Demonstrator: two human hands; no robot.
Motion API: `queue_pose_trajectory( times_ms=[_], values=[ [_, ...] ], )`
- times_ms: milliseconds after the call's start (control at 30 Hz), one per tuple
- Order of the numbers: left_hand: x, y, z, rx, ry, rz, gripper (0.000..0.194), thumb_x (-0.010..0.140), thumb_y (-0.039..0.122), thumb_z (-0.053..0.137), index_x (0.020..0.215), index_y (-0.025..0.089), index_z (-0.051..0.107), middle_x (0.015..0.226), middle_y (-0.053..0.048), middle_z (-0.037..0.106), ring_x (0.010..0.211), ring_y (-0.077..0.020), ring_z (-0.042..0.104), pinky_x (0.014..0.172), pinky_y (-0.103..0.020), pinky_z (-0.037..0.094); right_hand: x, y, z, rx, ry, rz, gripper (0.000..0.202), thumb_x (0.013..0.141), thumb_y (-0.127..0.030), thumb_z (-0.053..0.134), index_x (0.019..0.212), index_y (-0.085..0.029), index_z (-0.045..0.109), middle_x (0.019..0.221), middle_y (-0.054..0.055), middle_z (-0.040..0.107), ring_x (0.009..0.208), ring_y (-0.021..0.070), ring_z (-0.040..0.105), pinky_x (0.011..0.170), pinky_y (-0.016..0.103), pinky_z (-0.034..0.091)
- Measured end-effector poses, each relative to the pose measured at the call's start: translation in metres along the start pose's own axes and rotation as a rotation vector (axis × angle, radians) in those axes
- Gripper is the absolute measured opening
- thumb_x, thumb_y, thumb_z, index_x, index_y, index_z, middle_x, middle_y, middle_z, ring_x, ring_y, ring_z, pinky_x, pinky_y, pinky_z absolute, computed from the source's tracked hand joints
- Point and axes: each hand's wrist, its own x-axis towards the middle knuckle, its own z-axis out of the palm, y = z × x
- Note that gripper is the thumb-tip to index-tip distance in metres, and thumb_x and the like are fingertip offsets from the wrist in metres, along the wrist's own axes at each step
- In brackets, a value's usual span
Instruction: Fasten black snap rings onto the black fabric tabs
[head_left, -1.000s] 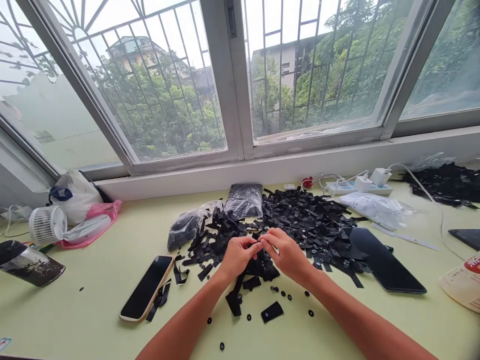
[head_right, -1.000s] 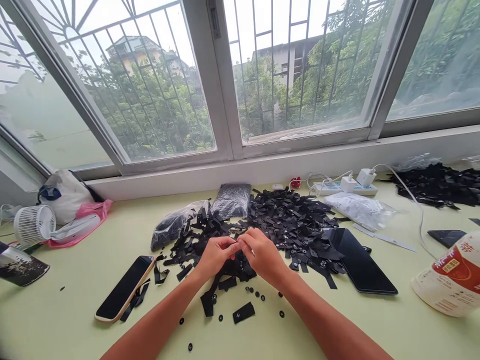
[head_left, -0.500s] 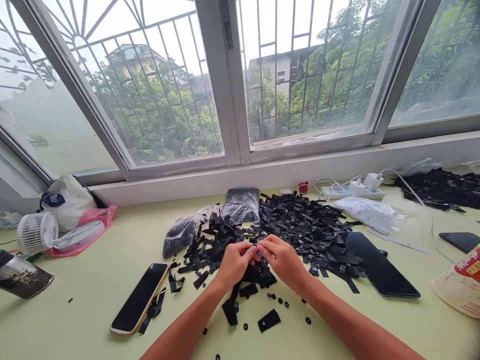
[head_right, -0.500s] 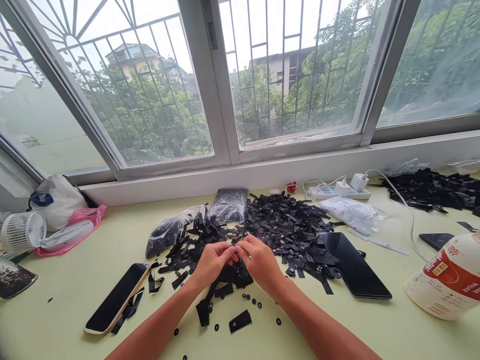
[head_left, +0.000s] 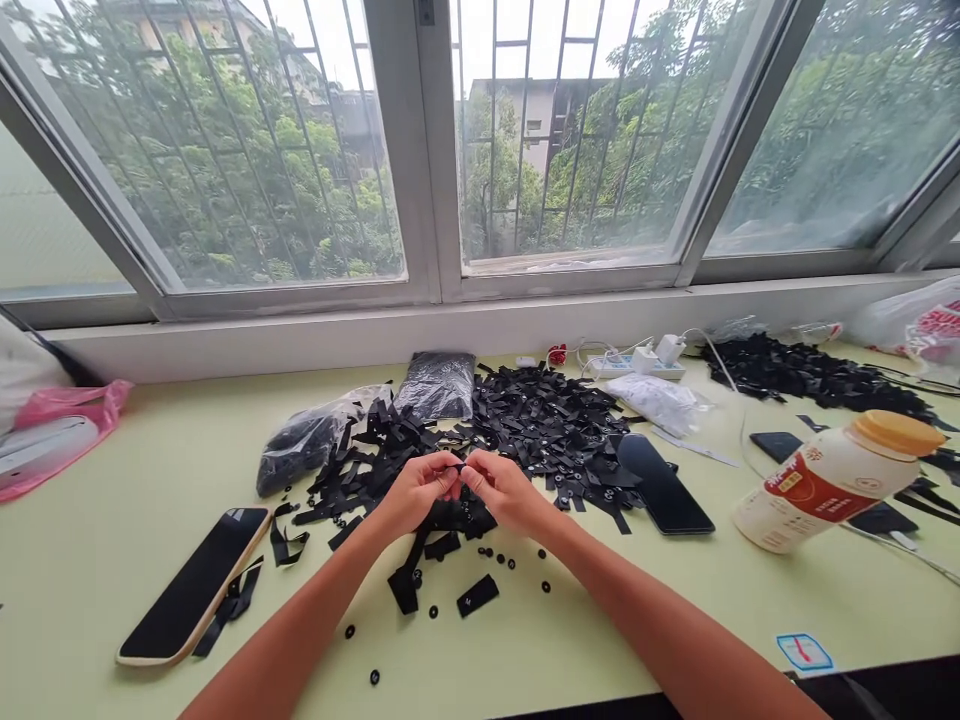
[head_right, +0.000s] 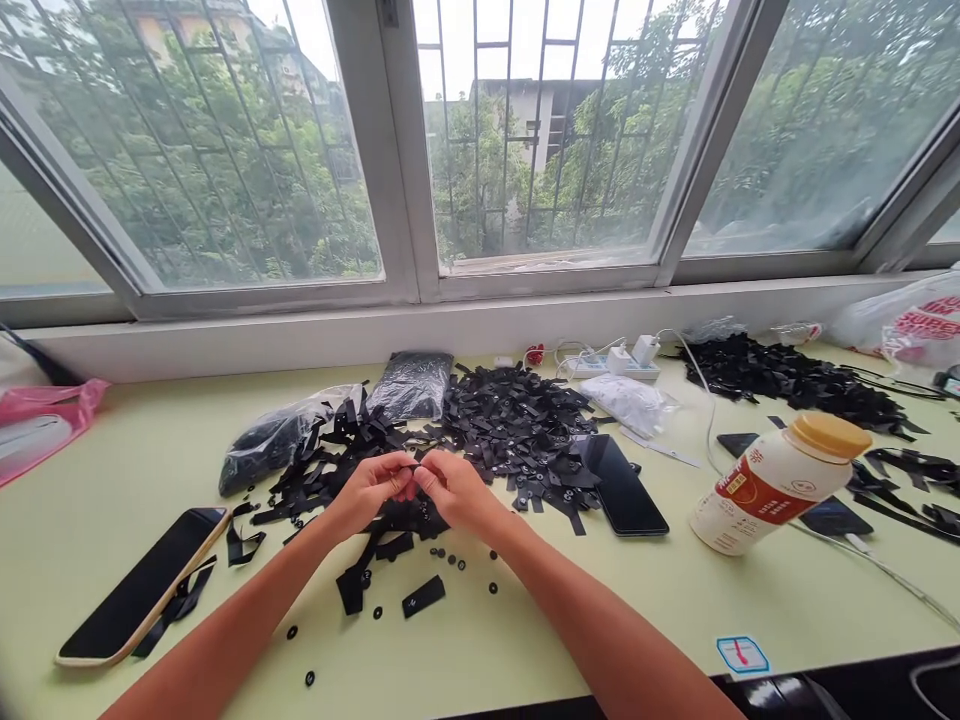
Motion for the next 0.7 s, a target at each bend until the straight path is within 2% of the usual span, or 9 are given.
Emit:
queue_pose_trajectory(
  times_ms=[167, 367, 433, 500, 633, 700],
  values=[
    [0.000, -0.004, 0.000, -0.128, -0.016, -0.029, 0.028, 0.084, 0.043, 0.069, 0.081, 0.015, 0.065, 0.065, -0.001, 0.058, 0.062, -0.0123, 0.049, 0.063, -0.027, 0.040, 0.000, 0.002, 0.008, 0.257, 0.002, 0.119, 0.041, 0.099, -0.053, 0.044, 0.076, -0.021, 0.048, 0.072, -0.002, 0.046, 0.065, 0.0125, 0.039, 0.058, 0.025, 0.031],
    [0.001, -0.008, 0.010, -0.377, 0.028, -0.079, 0.029, 0.078, 0.041, 0.076, 0.081, 0.014, 0.065, 0.067, -0.001, 0.058, 0.060, -0.0117, 0.049, 0.062, -0.026, 0.038, 0.002, 0.003, 0.024, 0.654, 0.045, 0.343, 0.046, 0.087, -0.063, 0.055, 0.073, -0.023, 0.036, 0.062, -0.007, 0.026, 0.053, 0.0098, 0.019, 0.047, 0.023, 0.015],
    [0.001, -0.006, 0.013, -0.425, 0.020, -0.095, 0.030, 0.077, 0.040, 0.077, 0.080, 0.014, 0.064, 0.065, -0.001, 0.057, 0.060, -0.0115, 0.049, 0.061, -0.026, 0.037, 0.003, 0.004, 0.026, 0.713, 0.064, 0.396, 0.047, 0.085, -0.064, 0.056, 0.074, -0.024, 0.033, 0.061, -0.008, 0.024, 0.052, 0.0094, 0.015, 0.046, 0.023, 0.012],
    [0.001, -0.004, 0.014, -0.434, 0.005, -0.102, 0.029, 0.077, 0.039, 0.076, 0.082, 0.013, 0.063, 0.066, -0.002, 0.058, 0.060, -0.0114, 0.049, 0.061, -0.026, 0.037, 0.005, 0.007, 0.024, 0.630, 0.102, 0.405, 0.046, 0.086, -0.063, 0.052, 0.073, -0.024, 0.033, 0.059, -0.008, 0.026, 0.051, 0.0096, 0.017, 0.046, 0.023, 0.013],
    [0.005, -0.002, 0.010, -0.391, 0.036, -0.086, 0.024, 0.084, 0.038, 0.061, 0.077, 0.016, 0.052, 0.062, 0.000, 0.054, 0.057, -0.0112, 0.045, 0.056, -0.025, 0.033, 0.005, 0.015, 0.009, 0.111, 0.246, 0.292, 0.052, 0.091, -0.058, 0.051, 0.059, -0.021, 0.032, 0.056, -0.005, 0.027, 0.053, 0.0105, 0.024, 0.050, 0.026, 0.019],
    [0.006, -0.004, 0.008, -0.333, 0.065, -0.080, 0.027, 0.086, 0.041, 0.054, 0.073, 0.019, 0.044, 0.056, 0.002, 0.048, 0.052, -0.0110, 0.039, 0.052, -0.024, 0.029, 0.005, 0.016, 0.001, -0.034, 0.289, 0.261, 0.054, 0.092, -0.057, 0.050, 0.055, -0.020, 0.038, 0.055, -0.003, 0.032, 0.054, 0.0111, 0.030, 0.051, 0.026, 0.023]
  ],
)
